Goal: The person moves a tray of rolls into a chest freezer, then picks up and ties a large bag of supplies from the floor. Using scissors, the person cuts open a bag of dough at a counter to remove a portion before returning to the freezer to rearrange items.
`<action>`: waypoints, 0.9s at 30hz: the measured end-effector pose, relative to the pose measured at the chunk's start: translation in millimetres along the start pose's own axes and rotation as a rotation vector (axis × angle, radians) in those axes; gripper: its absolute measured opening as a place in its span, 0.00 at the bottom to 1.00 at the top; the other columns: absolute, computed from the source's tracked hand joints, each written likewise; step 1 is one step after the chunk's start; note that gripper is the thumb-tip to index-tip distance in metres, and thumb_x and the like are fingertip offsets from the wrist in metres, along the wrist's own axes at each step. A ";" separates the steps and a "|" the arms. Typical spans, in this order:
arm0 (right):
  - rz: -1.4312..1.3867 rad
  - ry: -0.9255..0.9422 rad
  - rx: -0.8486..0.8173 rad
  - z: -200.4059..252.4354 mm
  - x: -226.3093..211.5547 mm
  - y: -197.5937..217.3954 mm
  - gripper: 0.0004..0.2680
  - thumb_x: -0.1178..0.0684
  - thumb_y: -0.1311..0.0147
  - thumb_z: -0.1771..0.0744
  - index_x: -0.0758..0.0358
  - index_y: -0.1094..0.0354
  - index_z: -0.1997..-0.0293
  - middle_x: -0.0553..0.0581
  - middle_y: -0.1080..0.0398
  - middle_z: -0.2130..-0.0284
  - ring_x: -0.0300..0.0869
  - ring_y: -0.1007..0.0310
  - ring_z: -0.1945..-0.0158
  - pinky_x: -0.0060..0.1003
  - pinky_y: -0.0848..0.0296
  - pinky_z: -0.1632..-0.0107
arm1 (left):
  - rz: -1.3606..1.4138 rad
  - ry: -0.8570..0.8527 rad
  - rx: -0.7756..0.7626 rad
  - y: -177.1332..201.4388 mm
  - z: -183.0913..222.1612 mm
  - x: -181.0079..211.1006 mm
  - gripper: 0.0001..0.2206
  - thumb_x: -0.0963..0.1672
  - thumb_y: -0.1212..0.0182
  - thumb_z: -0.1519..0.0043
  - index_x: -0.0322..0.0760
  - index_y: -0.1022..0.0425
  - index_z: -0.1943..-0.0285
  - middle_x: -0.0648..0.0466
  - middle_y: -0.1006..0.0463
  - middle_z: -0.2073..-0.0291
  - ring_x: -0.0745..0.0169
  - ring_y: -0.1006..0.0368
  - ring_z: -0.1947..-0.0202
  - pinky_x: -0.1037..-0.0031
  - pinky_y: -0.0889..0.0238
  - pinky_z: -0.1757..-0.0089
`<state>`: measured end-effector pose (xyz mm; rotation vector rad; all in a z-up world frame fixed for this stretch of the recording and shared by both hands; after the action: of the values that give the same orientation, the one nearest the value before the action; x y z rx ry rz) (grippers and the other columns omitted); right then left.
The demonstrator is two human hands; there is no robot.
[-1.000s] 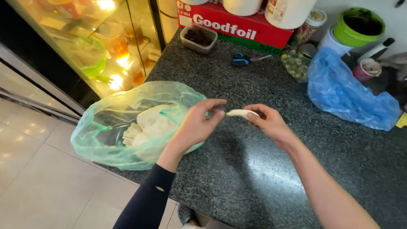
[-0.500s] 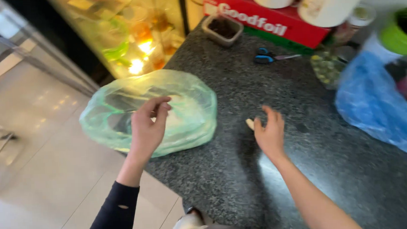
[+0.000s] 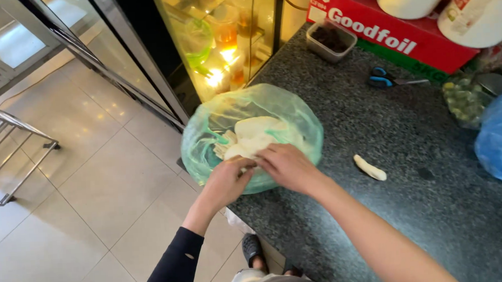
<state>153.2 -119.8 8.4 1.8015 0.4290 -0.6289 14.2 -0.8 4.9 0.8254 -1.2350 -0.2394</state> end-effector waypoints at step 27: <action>0.089 -0.462 -0.189 -65.0 66.9 -17.0 0.35 0.47 0.33 0.41 0.59 0.51 0.28 0.61 0.47 0.29 0.53 0.53 0.24 0.47 0.46 0.29 | -0.134 -0.025 0.017 12.9 -154.9 -40.8 0.18 0.48 0.29 0.55 0.35 0.15 0.58 0.39 0.17 0.66 0.41 0.20 0.62 0.59 0.28 0.55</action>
<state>209.6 -54.1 -30.2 1.4316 0.0895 -0.8831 136.1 97.7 -30.4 0.9241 -1.2080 -0.3489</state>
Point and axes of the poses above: each hand's wrist, its own z-axis away from the middle knuckle, its own y-axis out of the back of the hand, x = y × z, the point moved 3 cm from there along -z, towards the middle knuckle
